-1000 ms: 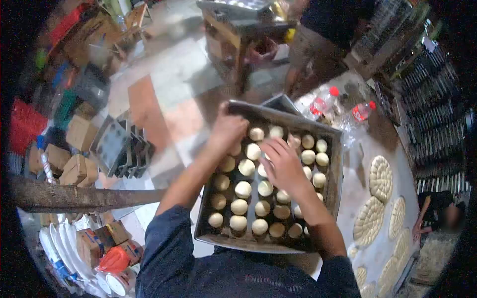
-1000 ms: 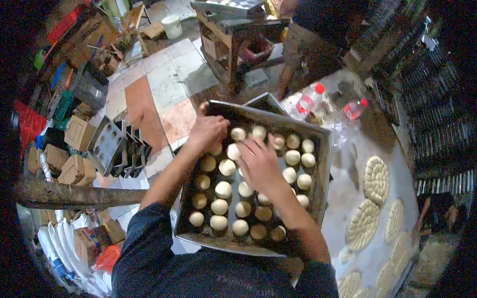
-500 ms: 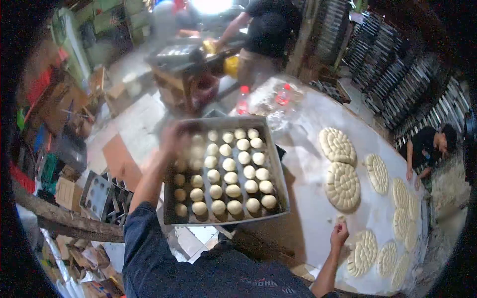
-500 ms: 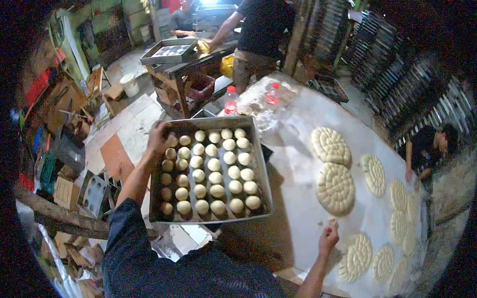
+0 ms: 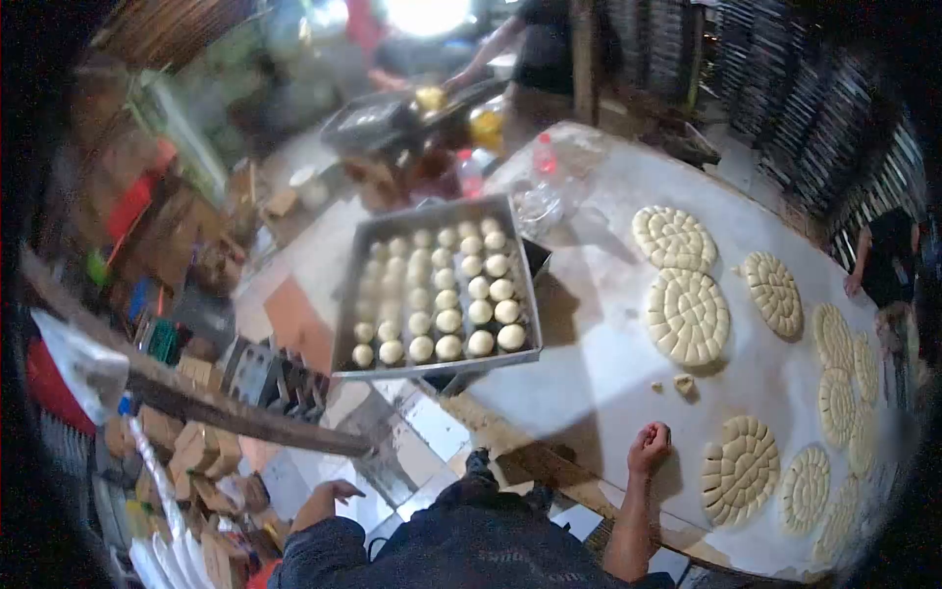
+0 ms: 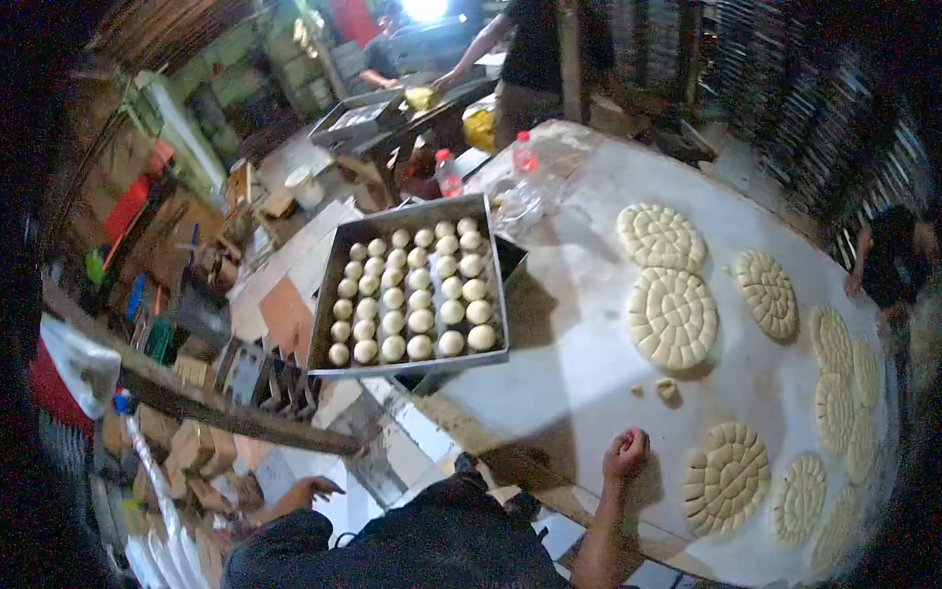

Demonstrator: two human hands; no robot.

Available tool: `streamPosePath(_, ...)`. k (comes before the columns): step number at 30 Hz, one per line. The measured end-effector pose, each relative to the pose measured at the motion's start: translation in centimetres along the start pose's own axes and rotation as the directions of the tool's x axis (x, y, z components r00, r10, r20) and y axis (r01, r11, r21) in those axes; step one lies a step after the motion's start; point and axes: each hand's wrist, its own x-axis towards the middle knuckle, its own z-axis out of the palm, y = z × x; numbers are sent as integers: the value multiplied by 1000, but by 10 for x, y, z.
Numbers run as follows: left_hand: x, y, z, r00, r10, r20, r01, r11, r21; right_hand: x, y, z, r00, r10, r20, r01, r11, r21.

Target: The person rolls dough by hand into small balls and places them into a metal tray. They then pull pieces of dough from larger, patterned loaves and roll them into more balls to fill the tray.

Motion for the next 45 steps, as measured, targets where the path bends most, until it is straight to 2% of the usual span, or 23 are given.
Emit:
streamPosePath(2, -19, -45, 60, 981, -166, 102, 176, 979, -106, 3, -1, -2, 999, 24, 24, -25, 1000, 10)
streamPosePath(6, -35, -112, 137, 934, -341, 105, 356, 871, -339, 9, -8, 8, 976, -214, 33, 210, 972, 108)
streamPosePath(11, -31, -144, 157, 927, -369, -68, 255, 752, -608, 7, -115, 54, 923, -385, -9, 370, 882, 291)
streamPosePath(15, -21, -184, 157, 913, -398, -93, 228, 684, -693, -56, -276, 89, 716, -697, 37, 640, 677, 363)
streamPosePath(18, 12, -240, 155, 928, -233, -292, 45, 846, -531, -128, -322, 134, 579, -813, 70, 666, 520, 535)
streamPosePath(19, 26, -244, 146, 902, -406, -147, 268, 794, -546, -154, -331, 140, 439, -877, 193, 638, 456, 620)
streamPosePath(20, 41, -258, 157, 882, -435, -183, 209, 708, -675, -180, -333, 142, 279, -912, 299, 584, 409, 702)
streamPosePath(21, 46, -277, 170, 795, 34, -606, -341, 851, -399, -200, -322, 151, 295, -901, 319, 551, 433, 714)
streamPosePath(22, 69, -263, 151, 895, -439, -83, 237, 626, -743, -213, -297, 166, 195, -916, 350, 517, 399, 757)
streamPosePath(23, 81, -246, 137, 950, -131, -283, -14, 889, -457, -224, -273, 178, 94, -923, 374, 481, 371, 794)
streamPosePath(25, 120, -218, 114, 945, -161, -285, -37, 811, -584, -233, -225, 188, 94, -603, 792, 326, 770, 548)
streamPosePath(26, 120, -186, 91, 935, -168, -311, -127, 660, -741, -230, -231, 184, 69, -515, 854, 413, 795, 446)
streamPosePath(27, 119, -159, 49, 982, -119, -144, -12, 730, -683, -225, -238, 180, 53, -418, 907, 497, 799, 339)
streamPosePath(28, 177, -161, 60, 959, -42, -280, -184, 658, -730, -249, -177, 193, 280, -592, 756, 563, 739, 370)
streamPosePath(29, 191, -140, 42, 949, -23, -315, -220, 667, -712, -252, -173, 186, 290, -580, 761, 562, 747, 355)
streamPosePath(31, 199, -95, -24, 934, 14, -358, -273, 675, -685, -245, -174, 185, 181, -370, 911, 520, 823, 231)
streamPosePath(33, 198, -50, -89, 928, 33, -372, -307, 634, -710, -268, -57, 211, 30, -79, 996, 646, 763, 41)
streamPosePath(36, 260, -46, -141, 932, 75, -355, -321, 628, -709, -270, -45, 222, 21, 319, 948, 383, 873, -302)
streamPosePath(39, 277, -61, -162, 947, -9, -320, -253, 590, -767, -260, -63, 246, 43, 528, 848, 32, 848, -530)
streamPosePath(41, 245, -66, -208, 936, 18, -352, -221, 809, -544, -255, -77, 271, 47, 592, 804, -134, 802, -583)
streamPosePath(43, 279, -119, -212, 969, 10, -247, -142, 841, -522, -254, -96, 294, 40, 630, 775, -248, 758, -603)
streamPosePath(44, 300, -154, -206, 919, 243, -311, -301, 942, -151, -254, -106, 304, 39, 642, 766, -283, 742, -608)
streamPosePath(45, 313, -181, -208, 829, 478, -288, -420, 874, 243, -253, -116, 315, 40, 645, 763, -308, 735, -604)
